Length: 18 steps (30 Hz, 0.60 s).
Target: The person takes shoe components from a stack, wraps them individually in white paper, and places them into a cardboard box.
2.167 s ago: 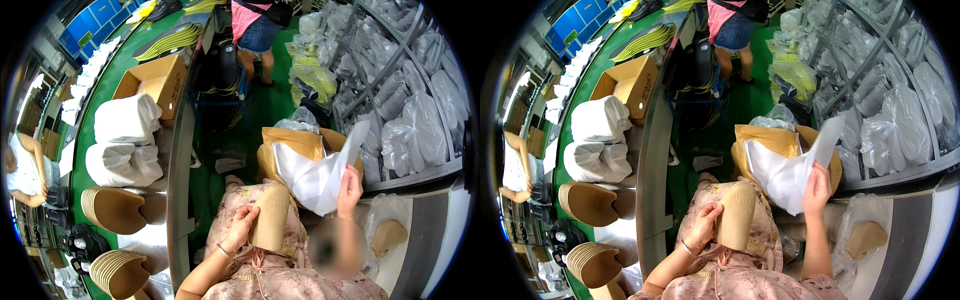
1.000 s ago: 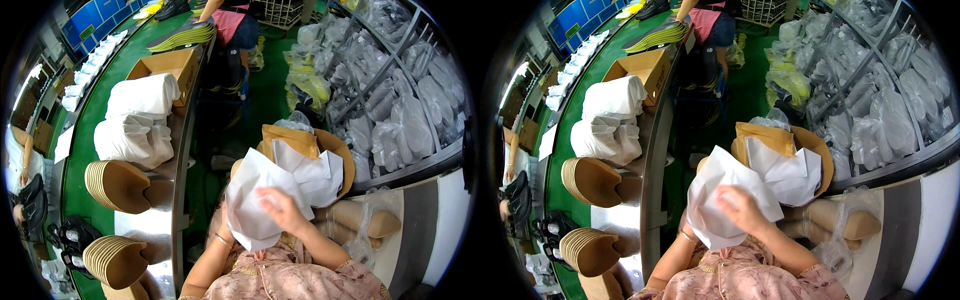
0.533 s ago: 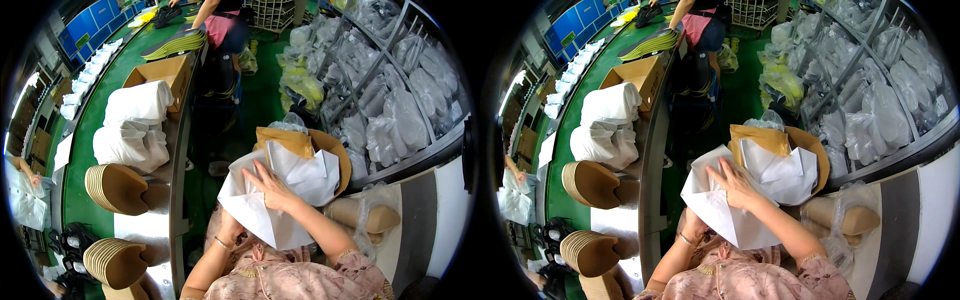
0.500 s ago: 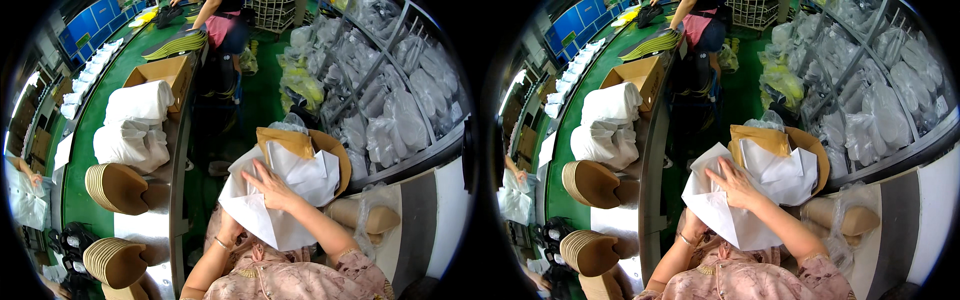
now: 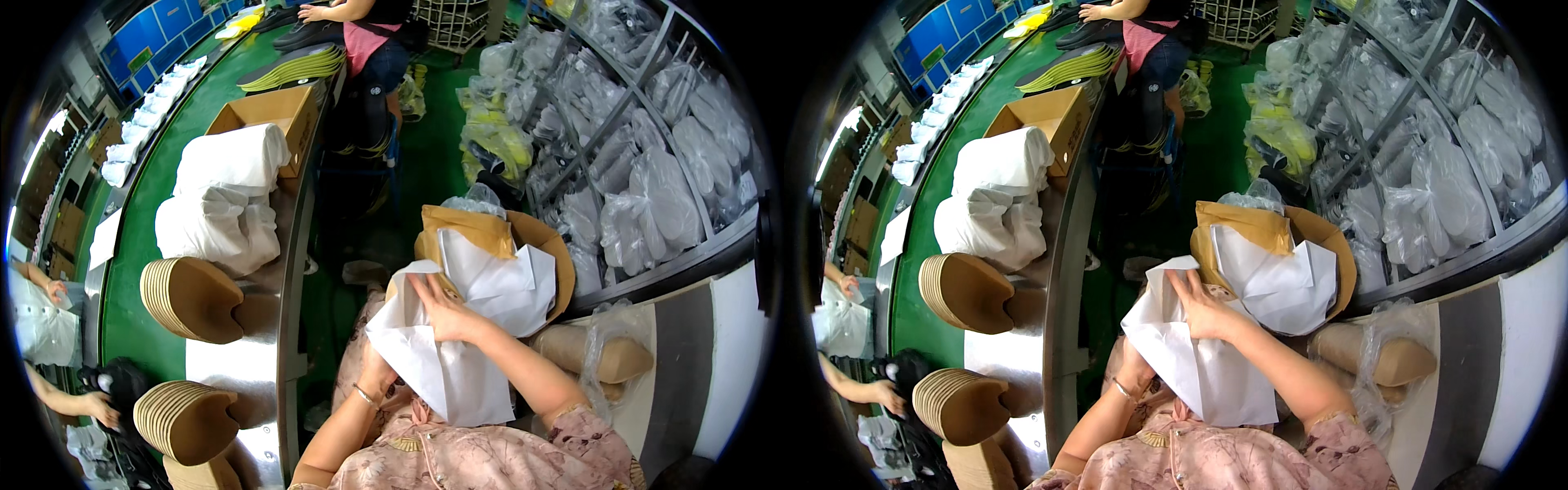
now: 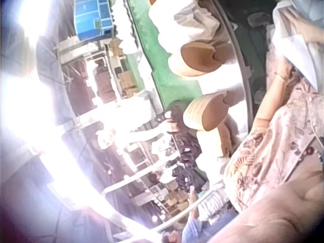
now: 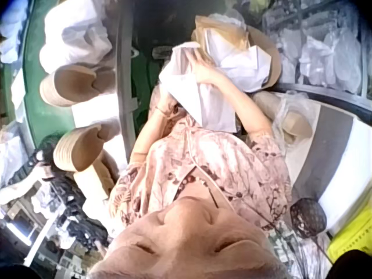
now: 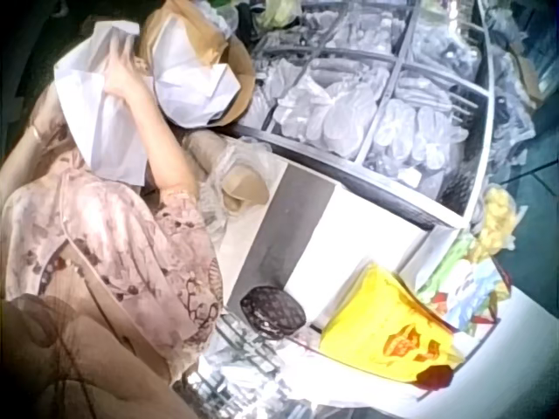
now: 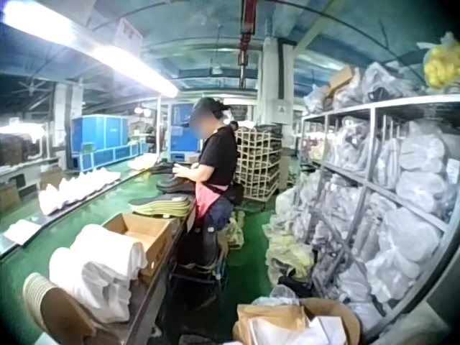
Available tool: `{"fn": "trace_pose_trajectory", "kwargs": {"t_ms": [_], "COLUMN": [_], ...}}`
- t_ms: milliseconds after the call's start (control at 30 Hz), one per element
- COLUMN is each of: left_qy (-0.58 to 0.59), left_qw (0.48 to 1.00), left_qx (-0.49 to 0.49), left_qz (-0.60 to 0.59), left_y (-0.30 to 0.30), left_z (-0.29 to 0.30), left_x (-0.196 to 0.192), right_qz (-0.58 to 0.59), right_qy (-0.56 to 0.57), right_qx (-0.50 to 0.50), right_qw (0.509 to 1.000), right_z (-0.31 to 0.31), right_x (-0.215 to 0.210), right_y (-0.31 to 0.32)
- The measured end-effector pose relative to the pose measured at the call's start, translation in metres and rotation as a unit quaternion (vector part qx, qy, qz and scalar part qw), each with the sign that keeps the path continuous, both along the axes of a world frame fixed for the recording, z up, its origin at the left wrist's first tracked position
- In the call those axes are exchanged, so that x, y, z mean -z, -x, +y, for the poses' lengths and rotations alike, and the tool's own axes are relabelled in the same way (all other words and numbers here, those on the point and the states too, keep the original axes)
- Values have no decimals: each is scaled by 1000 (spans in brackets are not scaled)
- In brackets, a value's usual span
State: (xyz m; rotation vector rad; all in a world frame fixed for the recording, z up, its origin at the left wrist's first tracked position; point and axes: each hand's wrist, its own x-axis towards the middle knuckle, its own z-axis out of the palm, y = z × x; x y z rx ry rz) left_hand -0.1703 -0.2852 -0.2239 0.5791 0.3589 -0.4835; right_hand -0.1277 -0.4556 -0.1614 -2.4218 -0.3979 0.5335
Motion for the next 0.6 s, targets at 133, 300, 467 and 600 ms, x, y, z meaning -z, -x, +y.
{"fn": "trace_pose_trajectory", "kwargs": {"t_ms": [133, 300, 467, 600], "left_qy": [0, 61, -261, -420], "left_qw": [998, 980, 925, 853], "left_qx": [39, 166, 277, 248], "left_qz": [40, 95, 2, -186], "left_y": [12, 9, -4, -41], "left_z": [-8, -14, -18, -37], "left_x": [2, 15, 14, 24], "right_qz": [35, 57, 107, 138], "right_qy": [36, 4, 50, 60], "right_qx": [20, 38, 88, 93], "right_qw": [999, 998, 989, 984], "right_z": [-3, -29, -43, -37], "right_x": [24, 53, 85, 90], "right_y": [19, 31, 63, 69]}}
